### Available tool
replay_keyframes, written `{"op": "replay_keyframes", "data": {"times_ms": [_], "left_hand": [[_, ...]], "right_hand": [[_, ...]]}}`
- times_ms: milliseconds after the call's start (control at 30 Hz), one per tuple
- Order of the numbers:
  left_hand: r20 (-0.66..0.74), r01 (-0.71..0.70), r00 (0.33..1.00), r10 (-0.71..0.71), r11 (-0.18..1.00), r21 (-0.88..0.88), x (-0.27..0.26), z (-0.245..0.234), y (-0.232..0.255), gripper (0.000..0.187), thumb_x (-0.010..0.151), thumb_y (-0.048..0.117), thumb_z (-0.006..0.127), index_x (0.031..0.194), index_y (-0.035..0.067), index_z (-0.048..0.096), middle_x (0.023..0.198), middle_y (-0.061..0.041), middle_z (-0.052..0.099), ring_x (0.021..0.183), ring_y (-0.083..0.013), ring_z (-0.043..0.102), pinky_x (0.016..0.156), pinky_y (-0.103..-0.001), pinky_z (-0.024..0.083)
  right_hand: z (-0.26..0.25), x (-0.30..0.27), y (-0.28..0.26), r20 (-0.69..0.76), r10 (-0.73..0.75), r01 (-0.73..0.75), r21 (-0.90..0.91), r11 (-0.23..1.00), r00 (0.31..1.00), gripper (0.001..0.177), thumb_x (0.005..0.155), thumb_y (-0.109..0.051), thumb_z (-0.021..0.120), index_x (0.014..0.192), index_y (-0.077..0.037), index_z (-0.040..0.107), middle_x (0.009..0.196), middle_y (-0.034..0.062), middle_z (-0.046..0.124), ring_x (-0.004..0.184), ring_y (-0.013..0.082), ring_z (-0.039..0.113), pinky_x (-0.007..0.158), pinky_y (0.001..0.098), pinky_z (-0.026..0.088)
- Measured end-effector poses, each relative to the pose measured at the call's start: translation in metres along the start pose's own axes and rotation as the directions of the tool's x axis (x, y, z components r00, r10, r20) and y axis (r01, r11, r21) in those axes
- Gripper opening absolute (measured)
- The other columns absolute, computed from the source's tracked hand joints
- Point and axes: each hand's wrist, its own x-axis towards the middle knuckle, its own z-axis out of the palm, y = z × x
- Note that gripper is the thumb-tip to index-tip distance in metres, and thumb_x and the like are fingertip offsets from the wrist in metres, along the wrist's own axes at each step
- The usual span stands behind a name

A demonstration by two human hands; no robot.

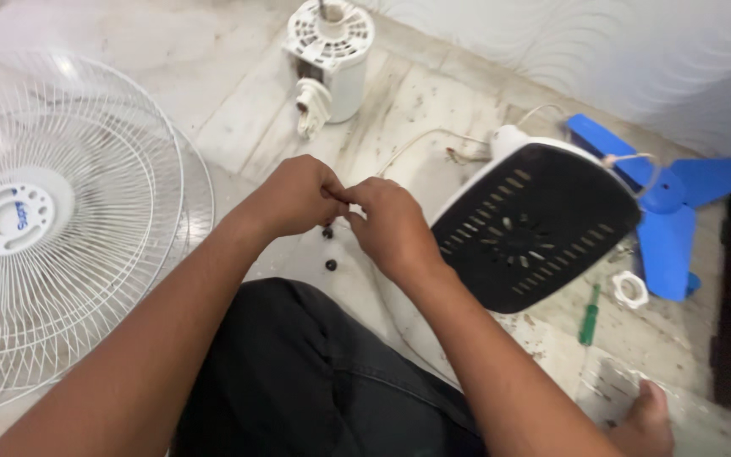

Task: The person attaches a black plastic back cover to a white fan housing. They align the cover, insert screws, and use a screwdriver to tighten them, securing the cover to the fan body.

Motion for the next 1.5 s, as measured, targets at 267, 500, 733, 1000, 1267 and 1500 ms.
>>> {"op": "replay_keyframes", "data": {"times_ms": [267, 500, 733, 1000, 1267, 1500], "left_hand": [[0.083, -0.051, 0.993, 0.083, 0.941, -0.334, -0.012, 0.039, 0.104, 0.02, 0.084, 0.015, 0.078, 0.096, -0.001, 0.079, 0.077, -0.009, 0.077, 0.068, -0.0131, 0.073, 0.061, -0.028, 0.059], [0.165, -0.169, 0.943, 0.288, 0.845, -0.507, -0.005, 0.117, 0.182, 0.022, 0.087, 0.017, 0.078, 0.094, -0.004, 0.077, 0.08, -0.009, 0.077, 0.068, -0.0118, 0.072, 0.063, -0.025, 0.061], [-0.026, -0.327, 0.936, 0.352, 0.838, -0.437, -0.011, 0.17, 0.235, 0.022, 0.087, 0.019, 0.078, 0.093, -0.002, 0.078, 0.075, -0.009, 0.077, 0.064, -0.0103, 0.071, 0.06, -0.025, 0.058], [-0.328, -0.472, 0.858, 0.395, 0.859, -0.2, -0.01, 0.161, 0.224, 0.014, 0.09, 0.012, 0.075, 0.099, 0.002, 0.078, 0.083, -0.006, 0.078, 0.073, -0.0106, 0.074, 0.065, -0.025, 0.058], [-0.545, -0.636, 0.607, 0.579, 0.765, 0.104, 0.006, 0.132, 0.196, 0.012, 0.096, -0.001, 0.075, 0.108, 0.002, 0.074, 0.11, -0.011, 0.071, 0.101, -0.0231, 0.07, 0.086, -0.033, 0.057], [-0.598, -0.663, 0.532, 0.599, 0.734, 0.146, 0.024, 0.112, 0.184, 0.039, 0.09, -0.004, 0.07, 0.127, 0.0, 0.062, 0.127, -0.021, 0.062, 0.116, -0.0355, 0.063, 0.093, -0.039, 0.054]], "right_hand": [[-0.104, -0.069, 0.017, -0.195, 0.01, -0.007, 0.016, 1.0, 0.981, 0.02, 0.085, -0.009, 0.073, 0.104, -0.01, 0.079, 0.094, 0.0106, 0.074, 0.087, 0.0302, 0.07, 0.078, 0.0396, 0.055], [-0.174, -0.15, 0.057, -0.354, 0.098, -0.095, 0.028, 0.995, 0.93, 0.019, 0.085, -0.005, 0.073, 0.103, -0.006, 0.078, 0.088, 0.0109, 0.076, 0.073, 0.0228, 0.072, 0.066, 0.0335, 0.056], [-0.205, -0.182, 0.097, -0.396, 0.435, -0.301, 0.357, 0.884, 0.809, 0.02, 0.087, -0.014, 0.078, 0.104, -0.004, 0.079, 0.077, 0.0053, 0.076, 0.066, 0.0069, 0.064, 0.058, 0.0243, 0.05], [-0.206, -0.166, 0.127, -0.375, 0.439, -0.261, 0.439, 0.86, 0.816, 0.021, 0.086, -0.01, 0.076, 0.106, -0.002, 0.08, 0.08, 0.0016, 0.076, 0.07, 0.0037, 0.064, 0.062, 0.0208, 0.052], [-0.185, -0.139, 0.132, -0.368, 0.457, -0.259, 0.474, 0.841, 0.81, 0.022, 0.09, -0.009, 0.075, 0.109, -0.001, 0.079, 0.084, -0.0007, 0.075, 0.072, 0.0019, 0.062, 0.065, 0.0193, 0.052], [-0.175, -0.131, 0.118, -0.404, 0.443, -0.253, 0.442, 0.861, 0.801, 0.02, 0.09, -0.007, 0.075, 0.109, 0.001, 0.077, 0.087, 0.0017, 0.075, 0.073, 0.0036, 0.063, 0.066, 0.0203, 0.053]]}}
